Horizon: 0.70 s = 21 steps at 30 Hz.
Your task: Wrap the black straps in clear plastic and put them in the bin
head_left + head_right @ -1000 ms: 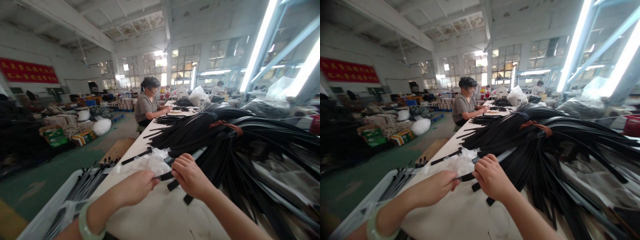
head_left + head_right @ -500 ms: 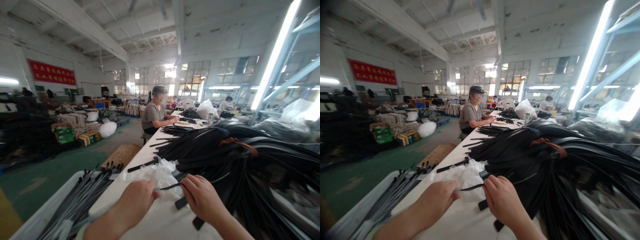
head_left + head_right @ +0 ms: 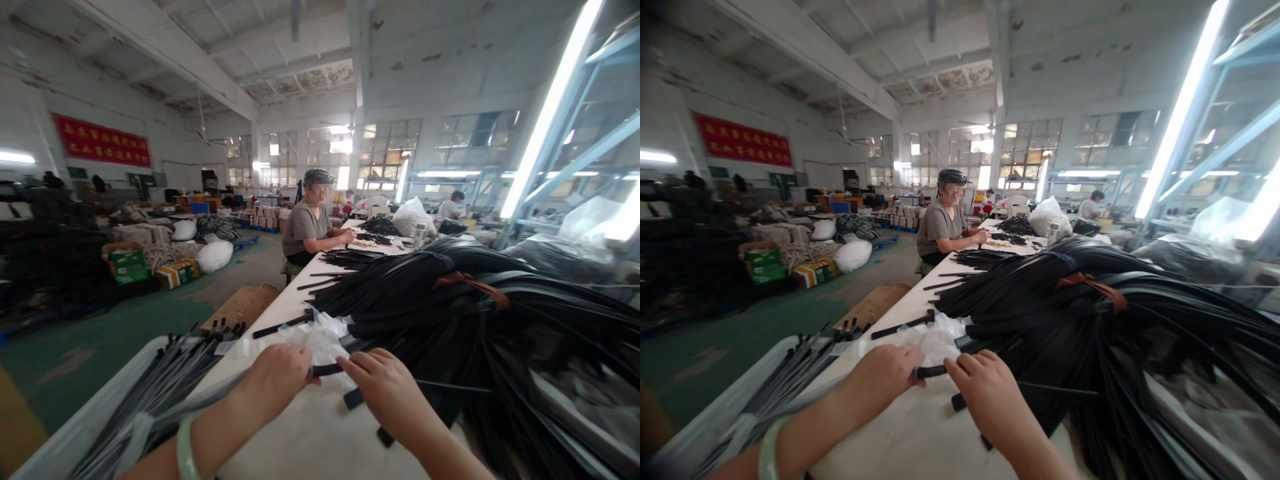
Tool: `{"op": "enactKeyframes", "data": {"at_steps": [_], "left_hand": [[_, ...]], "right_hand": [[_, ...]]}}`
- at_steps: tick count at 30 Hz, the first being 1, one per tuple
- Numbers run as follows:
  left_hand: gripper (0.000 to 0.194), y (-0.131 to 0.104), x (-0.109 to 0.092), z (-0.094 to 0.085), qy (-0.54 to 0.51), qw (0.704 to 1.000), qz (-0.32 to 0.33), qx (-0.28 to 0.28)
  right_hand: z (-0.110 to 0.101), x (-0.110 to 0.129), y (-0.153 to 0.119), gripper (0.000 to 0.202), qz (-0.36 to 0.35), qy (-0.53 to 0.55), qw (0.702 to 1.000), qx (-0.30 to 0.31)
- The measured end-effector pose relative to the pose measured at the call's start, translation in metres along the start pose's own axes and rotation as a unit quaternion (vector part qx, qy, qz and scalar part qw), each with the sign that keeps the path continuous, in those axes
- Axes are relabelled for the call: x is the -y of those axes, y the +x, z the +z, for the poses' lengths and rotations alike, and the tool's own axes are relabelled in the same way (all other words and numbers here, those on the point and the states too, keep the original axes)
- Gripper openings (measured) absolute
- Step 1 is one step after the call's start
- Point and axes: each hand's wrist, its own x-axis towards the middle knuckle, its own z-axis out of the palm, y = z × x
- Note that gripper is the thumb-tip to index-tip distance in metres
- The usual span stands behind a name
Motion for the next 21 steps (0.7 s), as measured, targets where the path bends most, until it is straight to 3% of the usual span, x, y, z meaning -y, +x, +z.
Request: {"op": "enactKeyframes", "data": {"at_steps": [4,7,16,21], "left_hand": [[0.032,0.001,-0.006,0.002,-0.011,1.000,0.018,0.009],[0.033,0.001,-0.008,0.001,-0.026,1.000,-0.006,-0.001],[0.040,0.004,-0.013,0.009,-0.072,0.997,0.006,0.024],[0.040,0.004,-0.015,0.010,-0.070,0.997,0.019,0.009]], "right_hand": [[0.002,0.008,-0.002,0.032,0.010,-0.025,0.999,-0.026],[0.002,0.011,-0.003,0.025,0.013,-0.025,0.999,-0.026],[-0.002,0.007,-0.005,0.028,-0.024,-0.001,1.000,-0.019],[-0.003,0.009,-0.003,0.030,-0.029,0.009,1.000,0.002]]}}
